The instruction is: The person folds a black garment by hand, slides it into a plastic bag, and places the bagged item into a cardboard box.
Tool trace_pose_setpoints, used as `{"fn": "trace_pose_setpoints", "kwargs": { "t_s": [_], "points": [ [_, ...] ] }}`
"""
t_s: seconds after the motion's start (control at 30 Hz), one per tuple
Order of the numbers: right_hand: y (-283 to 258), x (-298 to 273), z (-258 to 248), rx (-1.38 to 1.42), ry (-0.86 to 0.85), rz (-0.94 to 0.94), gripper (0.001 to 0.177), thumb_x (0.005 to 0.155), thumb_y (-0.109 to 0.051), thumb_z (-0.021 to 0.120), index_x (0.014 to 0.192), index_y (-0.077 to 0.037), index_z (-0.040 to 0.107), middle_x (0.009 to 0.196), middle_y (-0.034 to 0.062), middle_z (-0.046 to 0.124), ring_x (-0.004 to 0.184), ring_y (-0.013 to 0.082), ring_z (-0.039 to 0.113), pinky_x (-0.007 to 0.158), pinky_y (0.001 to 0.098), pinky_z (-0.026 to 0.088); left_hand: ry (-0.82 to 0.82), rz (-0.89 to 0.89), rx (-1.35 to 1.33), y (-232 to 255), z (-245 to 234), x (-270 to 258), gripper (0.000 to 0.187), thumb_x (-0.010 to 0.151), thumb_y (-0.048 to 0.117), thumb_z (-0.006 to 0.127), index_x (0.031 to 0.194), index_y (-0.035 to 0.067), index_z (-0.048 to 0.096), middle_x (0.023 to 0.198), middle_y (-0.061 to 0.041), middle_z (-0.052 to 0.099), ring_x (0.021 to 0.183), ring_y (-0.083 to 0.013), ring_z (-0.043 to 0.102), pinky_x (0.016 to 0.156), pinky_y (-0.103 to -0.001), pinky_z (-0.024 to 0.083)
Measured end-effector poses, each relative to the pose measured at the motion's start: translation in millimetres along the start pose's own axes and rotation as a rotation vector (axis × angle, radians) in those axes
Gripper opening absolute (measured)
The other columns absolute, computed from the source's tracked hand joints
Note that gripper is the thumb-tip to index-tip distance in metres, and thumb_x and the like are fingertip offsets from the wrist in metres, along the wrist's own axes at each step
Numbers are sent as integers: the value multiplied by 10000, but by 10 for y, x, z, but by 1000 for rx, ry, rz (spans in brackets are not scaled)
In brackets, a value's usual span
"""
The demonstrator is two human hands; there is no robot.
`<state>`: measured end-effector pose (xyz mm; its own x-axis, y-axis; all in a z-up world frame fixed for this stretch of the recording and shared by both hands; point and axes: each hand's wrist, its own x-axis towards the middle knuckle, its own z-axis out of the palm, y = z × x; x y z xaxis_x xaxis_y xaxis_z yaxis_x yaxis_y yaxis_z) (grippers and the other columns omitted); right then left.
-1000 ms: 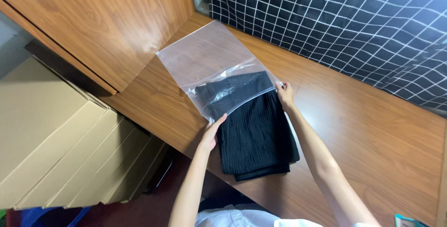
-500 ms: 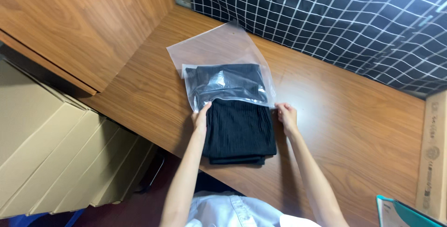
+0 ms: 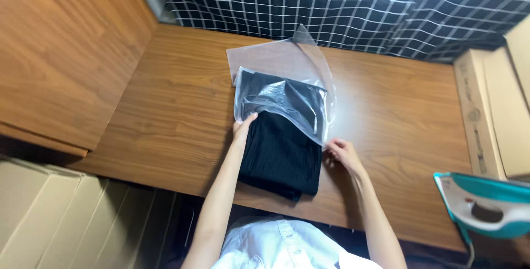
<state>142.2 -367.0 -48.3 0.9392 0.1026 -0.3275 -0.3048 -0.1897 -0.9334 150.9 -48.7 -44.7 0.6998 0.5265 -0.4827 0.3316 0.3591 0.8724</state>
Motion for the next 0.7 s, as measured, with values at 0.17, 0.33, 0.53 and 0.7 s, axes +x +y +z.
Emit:
{"fn": "trace_pose_setpoints", "kwargs": {
  "t_s": [0.17,0.33,0.53,0.7],
  "points": [
    [94,-102,151,-164,318,-137,132,778,-206,653,843,-95,622,646,60,533,577,129,512,509,218,413,-115,15,93,260,-207,37,587,580,420,803,974,33,602,872,-130,598,801,-183,578,633,-318,473],
    [-205,-738,799,-382,568,-406,301,819,-156,630,1057,5,539,915,186,499,867,328,579,710,345,512,-275,-25,101,92,-577,237,718,780,540,629,1242,23,445,1261,-215,442,1188,-290,419,948,-465,348],
    [-380,-999,1023,-432,305,98,548,755,-537,624,970,-33,617,931,182,633,936,333,585,779,432,472,-501,-188,62,-3,-850,-40,571,763,508,640,1165,131,489,836,-77,593,628,-182,639,527,-278,539],
    [-789,-1114,1311,-4,178,108,421,681,-298,741,978,-24,622,835,114,641,748,186,603,628,342,492,-727,-323,77,212,-1141,-243,432,773,365,674,1063,77,531,843,-156,636,652,-236,666,564,-358,558]
  ]
}}
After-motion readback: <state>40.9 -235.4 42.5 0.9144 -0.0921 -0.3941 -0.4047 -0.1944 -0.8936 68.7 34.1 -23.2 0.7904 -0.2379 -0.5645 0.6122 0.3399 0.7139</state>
